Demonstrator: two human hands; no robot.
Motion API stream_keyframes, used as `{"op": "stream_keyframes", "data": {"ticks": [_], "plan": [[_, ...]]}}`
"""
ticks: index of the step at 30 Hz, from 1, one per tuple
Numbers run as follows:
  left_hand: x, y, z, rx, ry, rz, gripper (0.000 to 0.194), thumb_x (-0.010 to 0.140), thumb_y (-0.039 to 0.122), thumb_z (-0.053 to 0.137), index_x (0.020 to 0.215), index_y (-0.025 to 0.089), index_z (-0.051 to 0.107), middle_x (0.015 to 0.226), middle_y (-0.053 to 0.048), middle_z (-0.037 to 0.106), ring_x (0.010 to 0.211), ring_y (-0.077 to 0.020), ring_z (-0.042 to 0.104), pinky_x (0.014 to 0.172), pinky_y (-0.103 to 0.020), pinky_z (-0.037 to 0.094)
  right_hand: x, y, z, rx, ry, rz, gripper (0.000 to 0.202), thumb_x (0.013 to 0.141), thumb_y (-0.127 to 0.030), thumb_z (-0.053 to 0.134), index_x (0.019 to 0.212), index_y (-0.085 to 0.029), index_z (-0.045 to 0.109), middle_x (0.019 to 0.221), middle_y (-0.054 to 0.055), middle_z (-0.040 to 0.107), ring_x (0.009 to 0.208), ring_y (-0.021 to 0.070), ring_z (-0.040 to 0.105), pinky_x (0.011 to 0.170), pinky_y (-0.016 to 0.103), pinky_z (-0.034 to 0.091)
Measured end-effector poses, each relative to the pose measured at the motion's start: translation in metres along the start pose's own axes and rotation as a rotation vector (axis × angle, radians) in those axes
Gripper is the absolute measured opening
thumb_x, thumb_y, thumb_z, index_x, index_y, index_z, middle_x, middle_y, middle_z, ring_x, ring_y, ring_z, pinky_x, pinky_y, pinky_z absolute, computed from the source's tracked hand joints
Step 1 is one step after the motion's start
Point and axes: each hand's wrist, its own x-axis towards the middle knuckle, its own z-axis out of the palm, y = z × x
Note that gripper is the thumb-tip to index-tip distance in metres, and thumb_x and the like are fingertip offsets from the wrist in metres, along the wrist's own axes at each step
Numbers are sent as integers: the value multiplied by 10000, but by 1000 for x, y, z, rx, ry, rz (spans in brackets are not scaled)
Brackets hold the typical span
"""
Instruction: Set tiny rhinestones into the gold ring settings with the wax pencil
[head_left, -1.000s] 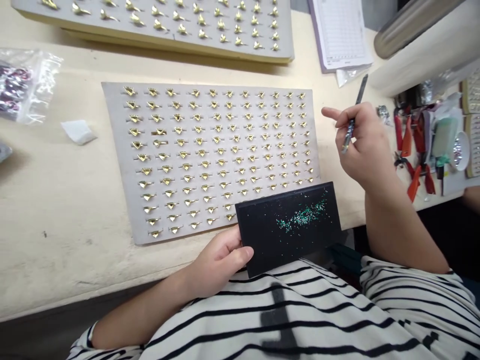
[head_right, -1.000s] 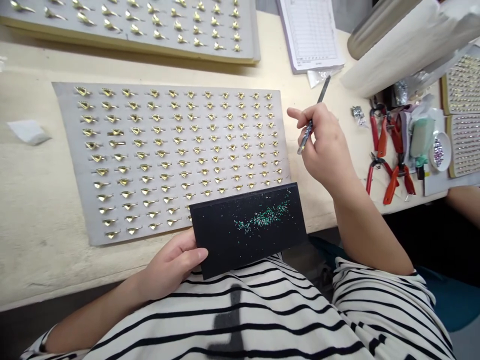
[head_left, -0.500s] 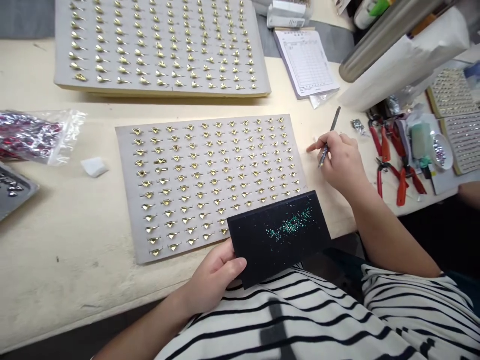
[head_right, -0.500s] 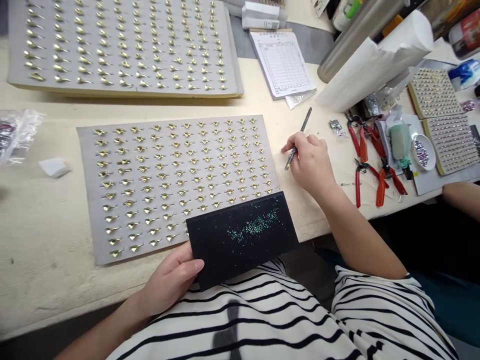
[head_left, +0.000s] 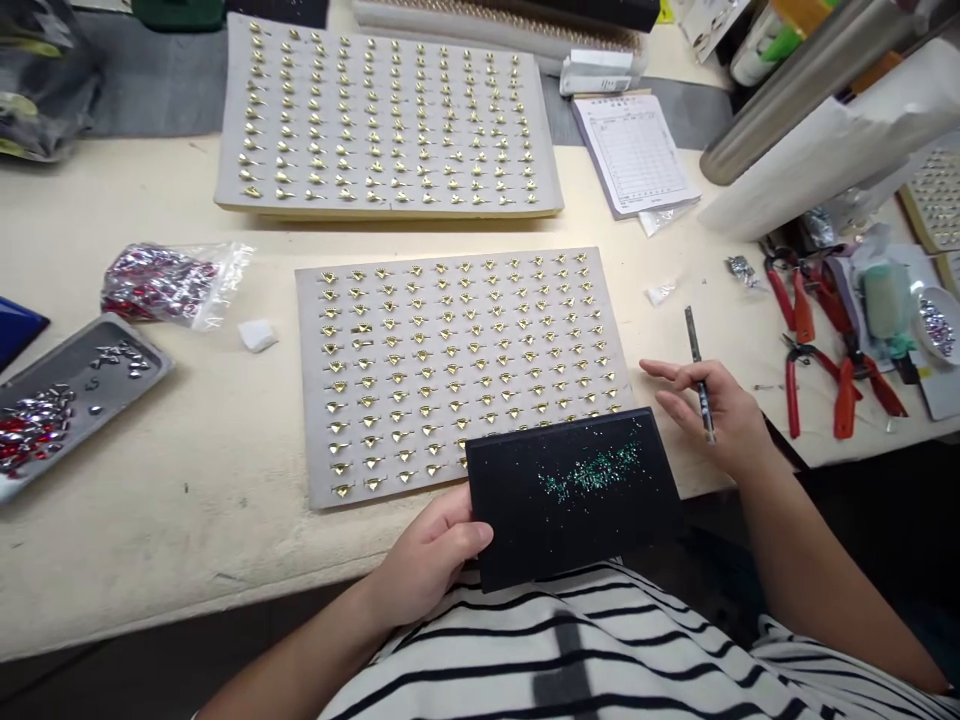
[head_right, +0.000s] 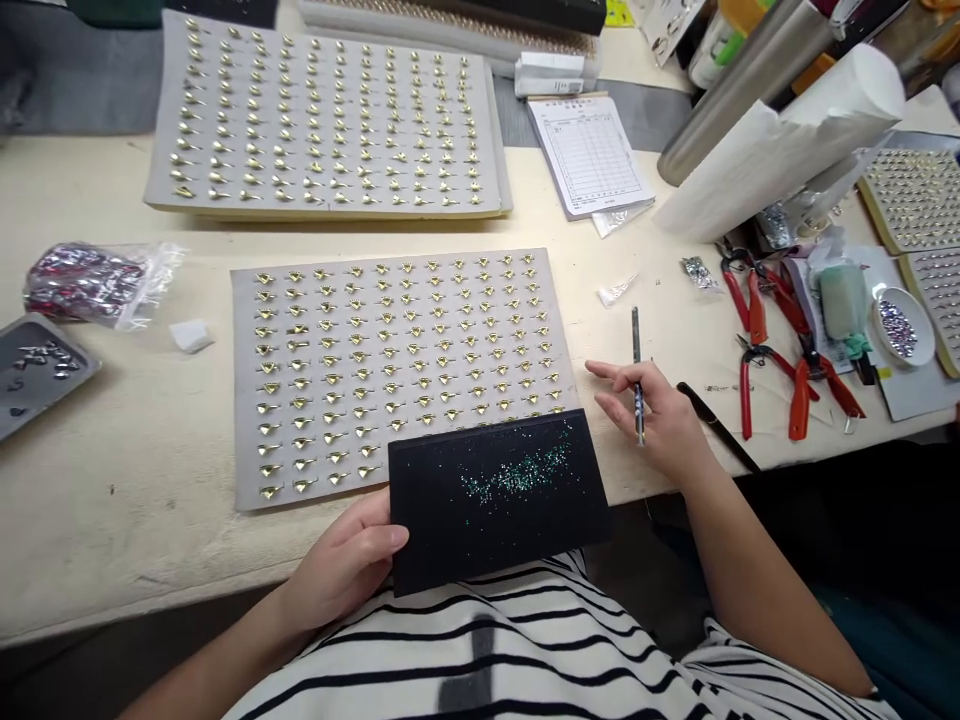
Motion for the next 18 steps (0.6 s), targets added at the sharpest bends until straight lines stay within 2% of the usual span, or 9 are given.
{"op": "stream_keyframes", "data": {"ticks": [4,6,10,14,18], "plan": [[-9,0,-4,-23,12,-14,392,893,243,570,1277,238,652,1221,-53,716,1169,-280,603,1002,-392,443,-16,7,4,-111,-112,-133,353,753,-372,720,951,-264,449,1403,41,588,1334,219,553,1106,481,488],[-13,0,-7,-19,28,-10,392,899,244,565,1283,242,647,1228,-51,714,1167,-273,603,1003,-385,441,-21,8,11,-241,-111,-226,381,735,-368,732,961,-267,442,1436,44,558,1358,239,521,1103,515,475],[-16,-2,-11,-2,49,-14,396,892,251,585,1283,238,647,1243,-58,706,1177,-273,592,1013,-381,431,-24,3,26,-450,31,-321,368,728,-312,714,953,-258,429,1378,46,605,1236,250,581,1015,483,485],[-19,-4,-12,-9,58,-7,389,877,270,610,1261,232,661,1225,-63,713,1155,-275,606,1005,-383,439,-21,-6,38,-507,150,-296,415,690,-283,711,979,-247,415,1294,51,646,1134,264,582,965,469,447],[-22,-5,-11,-15,77,2,365,873,271,615,1230,229,680,1181,-59,731,1130,-276,623,992,-387,455,-17,-17,50,-504,182,-264,409,700,-253,677,1015,-245,417,1237,50,656,1095,253,555,969,460,402]]}}
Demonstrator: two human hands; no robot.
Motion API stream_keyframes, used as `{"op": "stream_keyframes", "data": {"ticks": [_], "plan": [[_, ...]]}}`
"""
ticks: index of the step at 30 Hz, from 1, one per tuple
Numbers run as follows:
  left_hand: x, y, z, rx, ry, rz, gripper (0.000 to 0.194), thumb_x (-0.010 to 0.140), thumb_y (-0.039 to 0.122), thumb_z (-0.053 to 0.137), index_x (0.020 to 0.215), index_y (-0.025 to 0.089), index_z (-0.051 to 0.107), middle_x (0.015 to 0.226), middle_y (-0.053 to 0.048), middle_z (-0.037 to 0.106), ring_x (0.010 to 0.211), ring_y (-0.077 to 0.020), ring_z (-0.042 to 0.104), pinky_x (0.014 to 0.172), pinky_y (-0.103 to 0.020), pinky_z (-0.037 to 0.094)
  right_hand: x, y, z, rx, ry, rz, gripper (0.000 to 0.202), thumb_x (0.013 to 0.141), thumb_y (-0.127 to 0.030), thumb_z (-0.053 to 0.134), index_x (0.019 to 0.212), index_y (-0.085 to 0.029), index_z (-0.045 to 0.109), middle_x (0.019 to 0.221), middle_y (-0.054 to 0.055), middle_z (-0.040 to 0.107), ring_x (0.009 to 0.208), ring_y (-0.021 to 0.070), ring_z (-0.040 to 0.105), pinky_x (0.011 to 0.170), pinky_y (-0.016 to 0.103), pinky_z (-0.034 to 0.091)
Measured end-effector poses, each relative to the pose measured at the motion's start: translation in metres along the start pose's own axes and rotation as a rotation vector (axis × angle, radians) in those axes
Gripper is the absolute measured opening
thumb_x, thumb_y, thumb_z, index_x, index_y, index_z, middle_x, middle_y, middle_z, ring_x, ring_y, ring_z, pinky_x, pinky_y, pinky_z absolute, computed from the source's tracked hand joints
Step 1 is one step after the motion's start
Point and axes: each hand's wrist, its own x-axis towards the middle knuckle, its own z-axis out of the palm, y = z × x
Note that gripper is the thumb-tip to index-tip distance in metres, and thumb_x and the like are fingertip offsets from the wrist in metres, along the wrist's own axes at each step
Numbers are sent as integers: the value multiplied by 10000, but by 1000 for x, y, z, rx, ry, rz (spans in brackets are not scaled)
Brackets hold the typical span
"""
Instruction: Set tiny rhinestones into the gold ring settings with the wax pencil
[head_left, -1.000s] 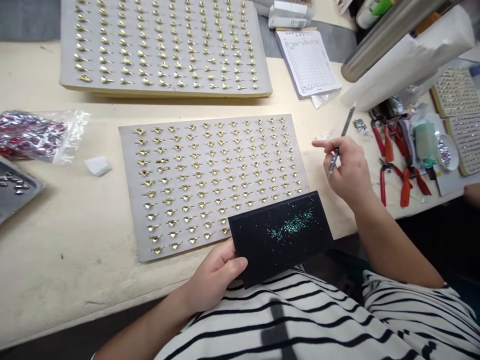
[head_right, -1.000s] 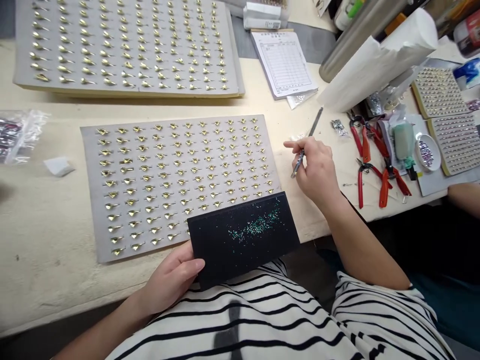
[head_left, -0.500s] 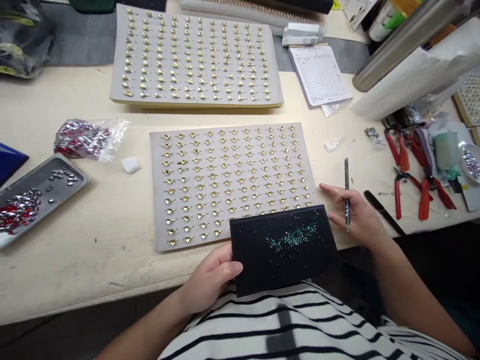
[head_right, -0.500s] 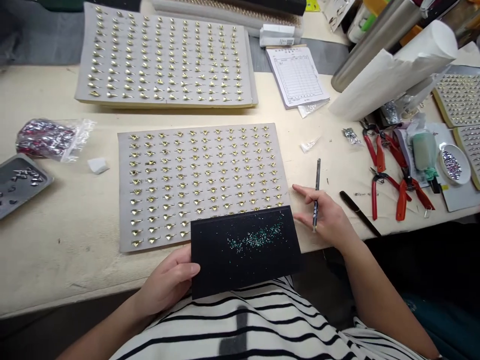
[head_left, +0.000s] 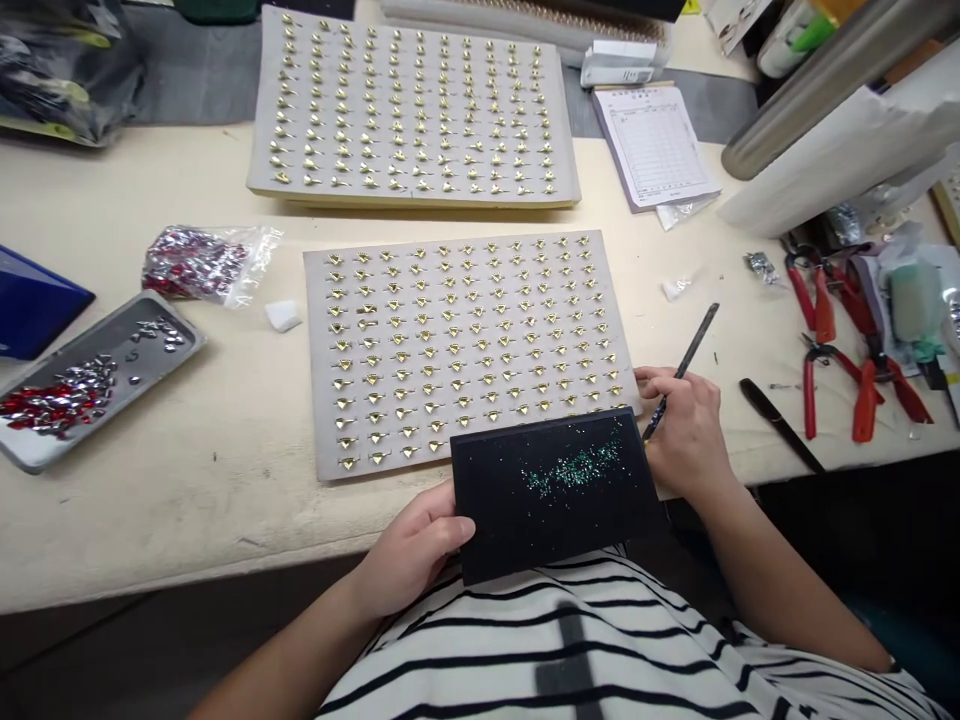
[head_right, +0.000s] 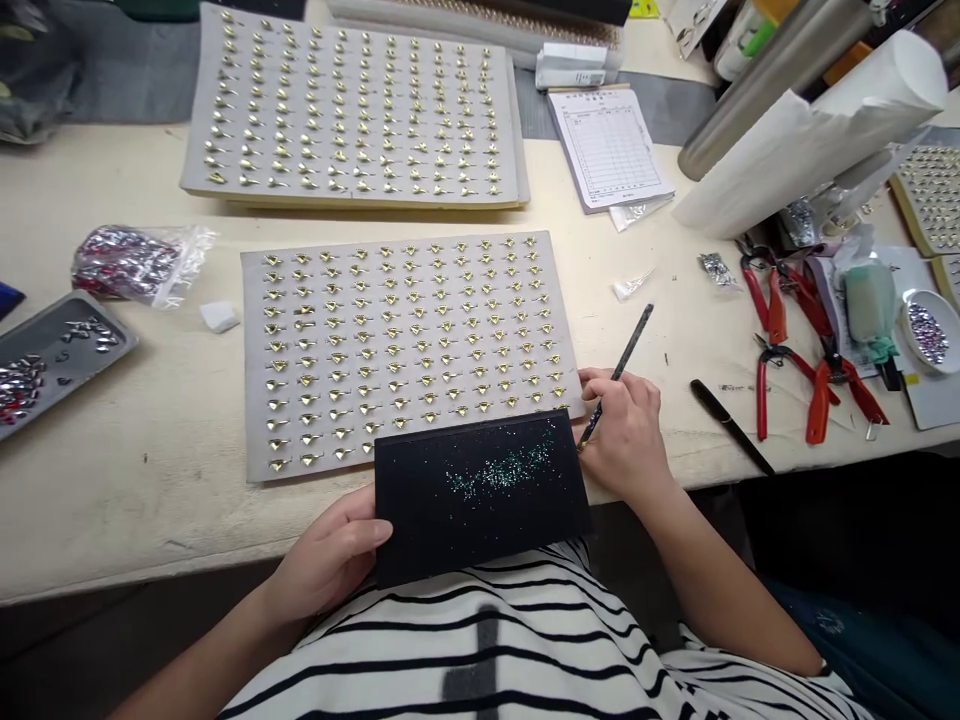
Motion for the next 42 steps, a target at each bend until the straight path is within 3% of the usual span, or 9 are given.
{"op": "stream_keyframes", "data": {"ticks": [8,12,16,21,24,28,31,38,42], "plan": [[-1,-1,1,-9,44,19,366,841,280,617,1193,203,685,1081,-62,755,1015,-279,671,889,-388,519,6,-5,-1,52,-15,-2,371,747,-292,674,1037,-258,445,1247,47,661,1114,249,580,1001,478,369],[1,1,1,-4,45,28,359,841,276,610,1184,197,679,1045,-62,759,952,-258,679,788,-340,517,-1,-1,-12,258,106,156,294,802,-325,653,1021,-252,471,1291,68,653,1120,230,623,1028,495,415],[3,6,3,2,33,42,341,838,255,611,1160,170,685,1039,-69,752,943,-242,666,763,-316,490,-7,-10,-21,651,221,301,165,848,-315,589,938,-256,463,1208,68,686,916,180,699,849,420,555],[6,8,5,-1,26,36,308,819,251,619,1107,178,701,995,-57,743,910,-225,657,741,-302,479,-12,-23,-27,900,133,383,168,826,-317,633,883,-247,491,1043,41,732,771,152,711,646,317,588],[8,8,7,-6,27,21,280,803,255,620,1059,182,707,962,-48,734,863,-213,641,732,-304,471,-13,-25,-27,933,104,439,230,781,-289,691,877,-256,484,979,16,732,751,144,704,602,296,587],[11,7,9,-5,49,0,217,789,247,609,964,168,709,853,-32,706,738,-173,582,670,-286,433,-16,-22,-25,957,110,496,293,734,-275,736,874,-271,478,878,-11,705,922,171,713,614,273,584],[13,5,11,-3,56,-18,204,769,228,606,937,168,706,820,-22,681,704,-159,545,646,-280,407,-20,-21,-23,927,135,529,296,734,-274,735,878,-273,477,975,-6,703,1006,167,699,681,269,589],[18,2,17,-64,73,-49,114,788,224,617,853,165,688,692,15,599,632,-124,468,612,-264,373,-19,-23,-21,905,154,609,318,742,-292,726,902,-272,452,1115,16,699,673,84,631,576,245,513],[21,5,21,-150,25,-87,270,764,186,612,1020,196,698,886,-19,690,768,-159,586,720,-288,477,-13,-21,-17,886,233,610,367,699,-320,762,871,-262,443,1050,41,711,616,90,603,513,246,467]]}}
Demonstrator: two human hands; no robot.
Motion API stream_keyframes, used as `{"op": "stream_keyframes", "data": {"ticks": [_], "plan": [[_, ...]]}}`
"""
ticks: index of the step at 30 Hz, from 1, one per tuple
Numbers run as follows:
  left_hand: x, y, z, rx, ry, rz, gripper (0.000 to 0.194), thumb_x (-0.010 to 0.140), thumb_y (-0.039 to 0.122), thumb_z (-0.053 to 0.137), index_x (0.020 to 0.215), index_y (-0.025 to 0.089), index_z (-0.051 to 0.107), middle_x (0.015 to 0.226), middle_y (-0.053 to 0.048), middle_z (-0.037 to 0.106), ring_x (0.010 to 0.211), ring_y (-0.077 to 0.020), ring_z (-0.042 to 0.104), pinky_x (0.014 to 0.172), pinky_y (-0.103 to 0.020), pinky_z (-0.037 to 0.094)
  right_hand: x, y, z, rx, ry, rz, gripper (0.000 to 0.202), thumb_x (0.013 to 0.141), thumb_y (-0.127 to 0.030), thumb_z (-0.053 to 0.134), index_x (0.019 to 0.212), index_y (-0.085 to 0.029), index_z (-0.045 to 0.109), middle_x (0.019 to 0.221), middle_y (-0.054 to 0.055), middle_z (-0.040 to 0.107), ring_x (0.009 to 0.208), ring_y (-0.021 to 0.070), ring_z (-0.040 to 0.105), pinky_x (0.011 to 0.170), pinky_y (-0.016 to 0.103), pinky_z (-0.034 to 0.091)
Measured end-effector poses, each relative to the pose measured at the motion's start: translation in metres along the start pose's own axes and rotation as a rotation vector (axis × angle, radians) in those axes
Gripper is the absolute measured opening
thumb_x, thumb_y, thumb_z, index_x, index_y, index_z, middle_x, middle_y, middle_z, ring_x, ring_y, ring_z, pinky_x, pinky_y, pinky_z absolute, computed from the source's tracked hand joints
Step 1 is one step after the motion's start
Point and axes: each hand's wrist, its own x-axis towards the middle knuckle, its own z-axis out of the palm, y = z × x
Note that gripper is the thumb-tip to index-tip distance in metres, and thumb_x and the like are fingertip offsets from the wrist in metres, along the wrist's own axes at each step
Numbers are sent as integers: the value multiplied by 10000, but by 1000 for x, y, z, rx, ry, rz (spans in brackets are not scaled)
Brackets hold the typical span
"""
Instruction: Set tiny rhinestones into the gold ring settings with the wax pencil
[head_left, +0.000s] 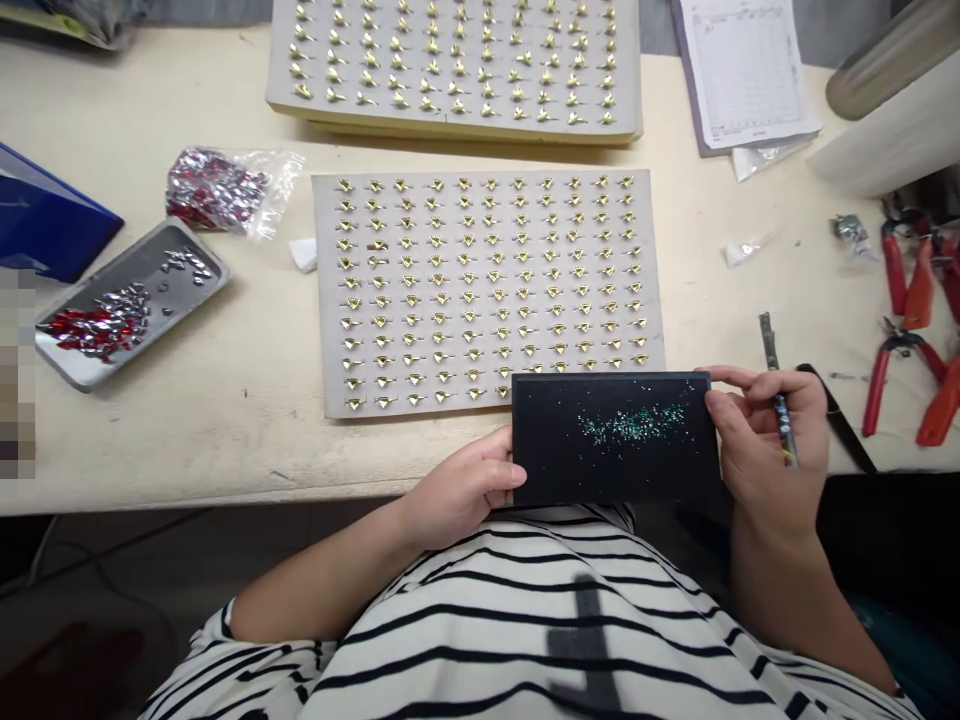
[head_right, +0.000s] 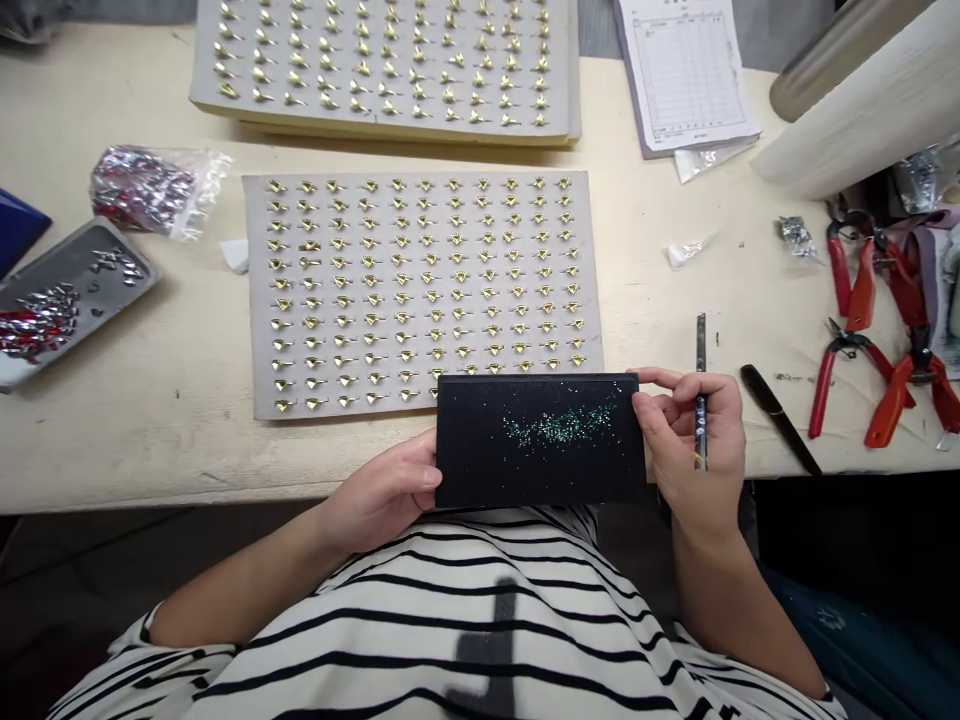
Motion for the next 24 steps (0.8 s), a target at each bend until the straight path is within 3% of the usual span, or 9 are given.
{"op": "stream_keyframes", "data": {"ticks": [4,8,12,15,18,20,24], "plan": [[2,0,0,-136,-39,-93,518,709,77,565,1180,272,655,1104,-18,702,976,-201,645,885,-391,550,0,3,1,-6,6,-4,385,681,-305,773,891,-262,454,1044,57,718,608,95,615,470,233,420],[2,-2,-2,-174,2,-123,464,726,60,547,1126,252,683,1046,-10,713,986,-200,658,943,-444,555,1,2,3,-25,13,-66,382,667,-274,784,891,-254,475,1035,79,720,785,150,700,566,253,488],[-1,0,-2,-127,45,-101,438,757,69,542,1122,257,695,956,12,717,895,-173,644,907,-417,571,20,-2,6,-23,150,-295,226,801,-407,661,892,-248,528,931,64,721,841,189,725,668,345,559],[-7,4,-5,-93,69,-83,435,786,80,537,1145,268,697,949,22,714,889,-162,635,902,-384,572,38,-6,11,116,261,-429,353,815,-598,571,926,-265,612,804,11,677,739,201,722,504,349,538],[-11,8,-9,-60,63,-96,446,804,77,520,1162,283,689,989,27,700,918,-164,634,891,-374,583,46,-15,20,163,286,-528,480,811,-700,480,1016,-312,675,758,-14,633,535,133,628,374,309,443],[-12,10,-12,-56,37,-115,468,806,67,508,1175,298,681,1034,32,695,950,-170,639,897,-382,586,45,-26,28,127,207,-576,418,869,-619,459,907,-293,717,660,-10,583,506,97,570,397,293,440],[-9,13,-15,-62,-16,-135,478,806,56,496,1169,304,684,1031,36,704,988,-177,649,927,-377,567,36,-49,42,34,-172,-507,251,884,-430,535,888,-261,722,728,16,659,639,138,631,521,348,512]]}}
